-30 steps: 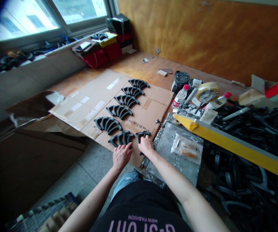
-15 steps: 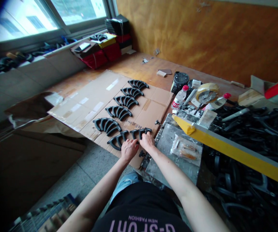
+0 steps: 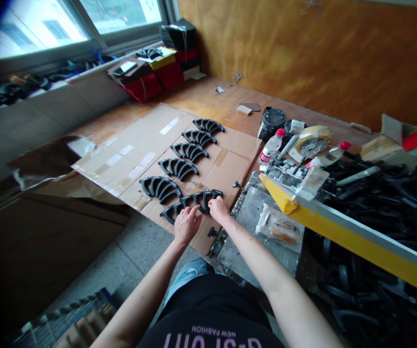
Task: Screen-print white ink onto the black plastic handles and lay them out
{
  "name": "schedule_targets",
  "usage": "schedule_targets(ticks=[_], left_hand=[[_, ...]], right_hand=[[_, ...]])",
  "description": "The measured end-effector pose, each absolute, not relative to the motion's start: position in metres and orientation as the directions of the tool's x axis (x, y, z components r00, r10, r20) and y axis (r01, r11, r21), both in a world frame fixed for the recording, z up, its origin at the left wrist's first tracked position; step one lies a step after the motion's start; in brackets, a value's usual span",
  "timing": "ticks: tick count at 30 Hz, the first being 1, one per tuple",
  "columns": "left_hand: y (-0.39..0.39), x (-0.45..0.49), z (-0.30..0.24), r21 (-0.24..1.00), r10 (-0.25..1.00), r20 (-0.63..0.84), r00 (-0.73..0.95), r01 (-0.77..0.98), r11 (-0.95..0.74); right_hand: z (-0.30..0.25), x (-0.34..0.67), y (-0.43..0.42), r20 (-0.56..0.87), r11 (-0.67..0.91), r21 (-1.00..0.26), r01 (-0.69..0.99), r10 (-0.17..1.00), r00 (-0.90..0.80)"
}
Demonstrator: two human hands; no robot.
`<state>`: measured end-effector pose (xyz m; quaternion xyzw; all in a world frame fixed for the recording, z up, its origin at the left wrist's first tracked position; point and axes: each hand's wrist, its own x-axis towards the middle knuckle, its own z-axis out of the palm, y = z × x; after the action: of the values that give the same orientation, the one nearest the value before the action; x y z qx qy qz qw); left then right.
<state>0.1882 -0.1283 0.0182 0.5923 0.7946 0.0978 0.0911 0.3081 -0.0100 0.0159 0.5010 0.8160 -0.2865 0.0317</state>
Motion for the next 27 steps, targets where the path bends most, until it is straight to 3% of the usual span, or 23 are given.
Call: schedule_targets(ticks=[6,10,27], left_hand=[[-0.160,0.164,0.018,0.153,0.859,-0.046,-0.510,0.846,0.511],[-0.154,0.158,0.016,0.168,0.811,-0.144,-0.567,0.794,0.585],[-0.129,0.148,0.012,0.226,0.797,-0.137,-0.588,0.765,0.603]], right_hand=[[0.009,0.323,-0.011,-0.325,0.332,-0.407,0.851,0.818,-0.474],[0.010,0.316,-0.010,-0.319,0.296,-0.514,0.805,0.805,-0.500],[0.008,0.312,-0.012,-0.306,0.270,-0.564,0.781,0.809,-0.501]])
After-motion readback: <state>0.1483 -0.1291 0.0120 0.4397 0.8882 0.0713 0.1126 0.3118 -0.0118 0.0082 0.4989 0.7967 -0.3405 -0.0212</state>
